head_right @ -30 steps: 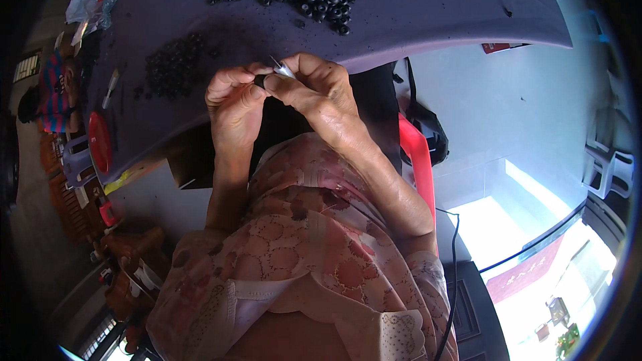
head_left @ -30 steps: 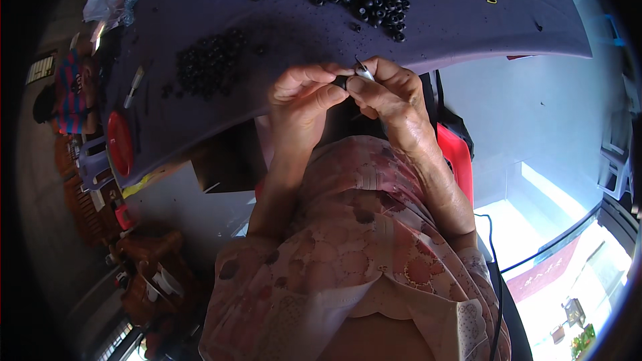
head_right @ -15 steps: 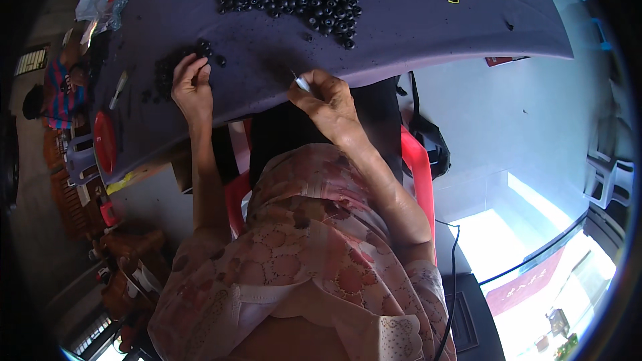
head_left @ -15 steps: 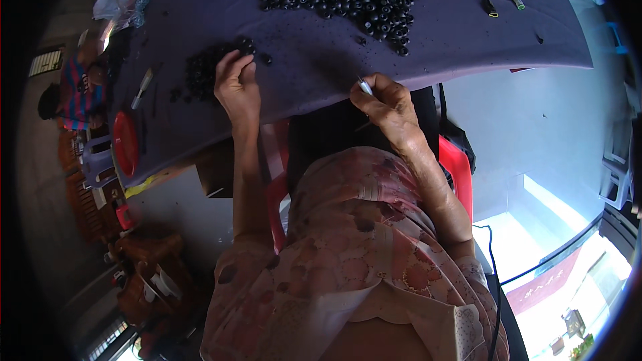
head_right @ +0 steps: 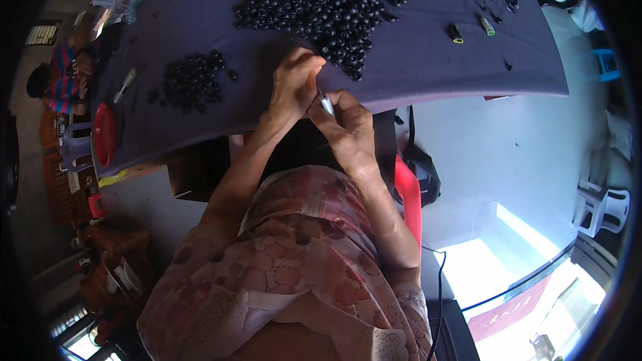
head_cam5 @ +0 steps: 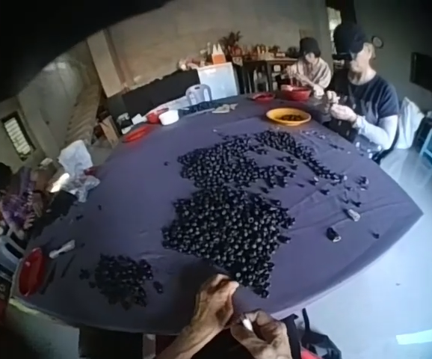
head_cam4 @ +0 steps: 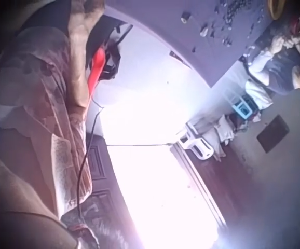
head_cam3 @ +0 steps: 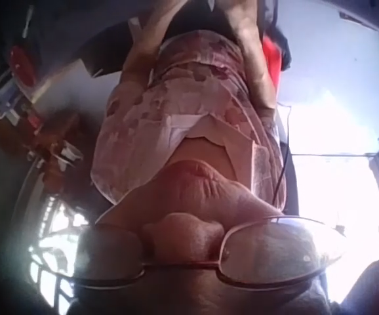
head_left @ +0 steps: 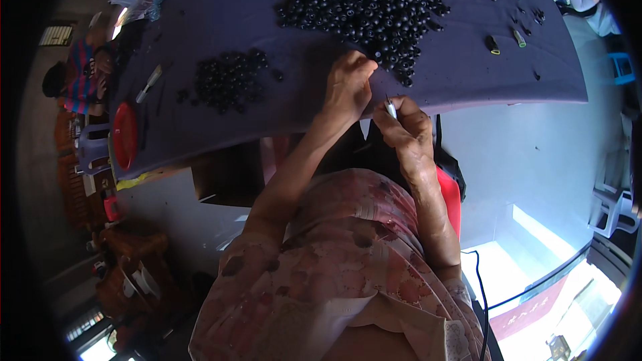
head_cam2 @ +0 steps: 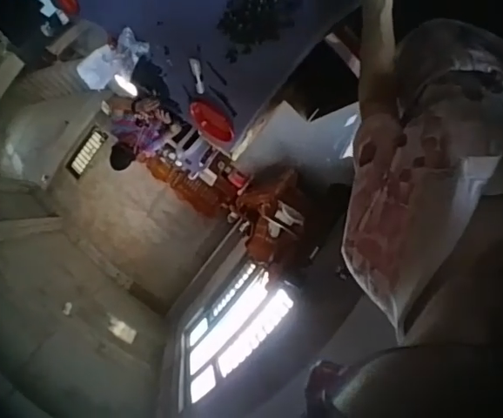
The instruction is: The person picks up black plastic pieces one at a time and trims excess material from each piece using a utility knife.
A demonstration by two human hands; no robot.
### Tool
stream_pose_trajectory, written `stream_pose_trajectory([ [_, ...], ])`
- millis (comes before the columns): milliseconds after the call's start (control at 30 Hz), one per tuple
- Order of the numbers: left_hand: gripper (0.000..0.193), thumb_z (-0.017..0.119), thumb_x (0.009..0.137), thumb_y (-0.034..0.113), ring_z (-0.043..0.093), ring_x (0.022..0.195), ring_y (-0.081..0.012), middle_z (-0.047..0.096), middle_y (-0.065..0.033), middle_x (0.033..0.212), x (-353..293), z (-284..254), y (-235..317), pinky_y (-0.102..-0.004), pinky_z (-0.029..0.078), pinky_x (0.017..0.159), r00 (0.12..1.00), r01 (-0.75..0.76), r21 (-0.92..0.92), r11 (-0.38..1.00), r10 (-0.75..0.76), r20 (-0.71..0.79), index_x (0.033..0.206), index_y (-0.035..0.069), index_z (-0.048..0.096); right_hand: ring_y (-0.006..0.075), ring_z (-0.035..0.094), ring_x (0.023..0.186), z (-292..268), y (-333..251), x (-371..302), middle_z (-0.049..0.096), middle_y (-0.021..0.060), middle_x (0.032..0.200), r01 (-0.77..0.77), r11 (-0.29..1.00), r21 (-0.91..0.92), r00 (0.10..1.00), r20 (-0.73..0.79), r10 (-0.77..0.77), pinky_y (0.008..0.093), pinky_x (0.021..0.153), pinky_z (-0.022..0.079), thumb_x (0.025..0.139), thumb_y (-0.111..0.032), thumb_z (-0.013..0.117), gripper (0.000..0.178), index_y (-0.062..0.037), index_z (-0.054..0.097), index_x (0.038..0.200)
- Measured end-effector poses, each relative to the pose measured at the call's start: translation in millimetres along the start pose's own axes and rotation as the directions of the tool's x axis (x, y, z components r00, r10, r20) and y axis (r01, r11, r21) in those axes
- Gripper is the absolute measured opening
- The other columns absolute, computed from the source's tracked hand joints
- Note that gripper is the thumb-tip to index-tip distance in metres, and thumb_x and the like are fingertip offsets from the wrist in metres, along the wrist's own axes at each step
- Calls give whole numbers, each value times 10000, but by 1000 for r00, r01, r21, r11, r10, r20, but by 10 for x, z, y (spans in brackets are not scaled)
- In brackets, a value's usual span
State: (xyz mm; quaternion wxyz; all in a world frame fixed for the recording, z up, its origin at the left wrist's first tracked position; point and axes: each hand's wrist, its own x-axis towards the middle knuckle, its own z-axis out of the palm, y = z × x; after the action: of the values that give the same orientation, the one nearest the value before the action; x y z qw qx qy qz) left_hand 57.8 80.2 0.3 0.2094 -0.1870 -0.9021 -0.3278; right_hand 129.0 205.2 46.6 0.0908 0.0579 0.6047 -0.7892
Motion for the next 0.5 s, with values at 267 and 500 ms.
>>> stream_pose_trajectory([
  [267, 122, 518, 713, -55, 544, 600, -239, 530, -122, 669, 132, -930, -729, -322, 435, 557, 988, 27, 225, 974, 7, -151, 778, 16, 593, 1, 346, 540, 31, 38, 17, 458, -86, 635, -45, 998, -45, 999, 9, 45, 157, 492, 261, 781, -70, 545, 7, -72, 548, 787],
  [500, 158, 581, 713, 67, 575, 802, -287, 582, -114, 838, 547, -2277, -2019, -370, 455, 689, 971, 210, 736, 644, -51, -233, 866, 85, 617, 1, 364, 551, 56, 113, 27, 470, -77, 647, -53, 996, -66, 997, 47, 56, 157, 500, 277, 777, -70, 549, 10, -76, 545, 783],
])
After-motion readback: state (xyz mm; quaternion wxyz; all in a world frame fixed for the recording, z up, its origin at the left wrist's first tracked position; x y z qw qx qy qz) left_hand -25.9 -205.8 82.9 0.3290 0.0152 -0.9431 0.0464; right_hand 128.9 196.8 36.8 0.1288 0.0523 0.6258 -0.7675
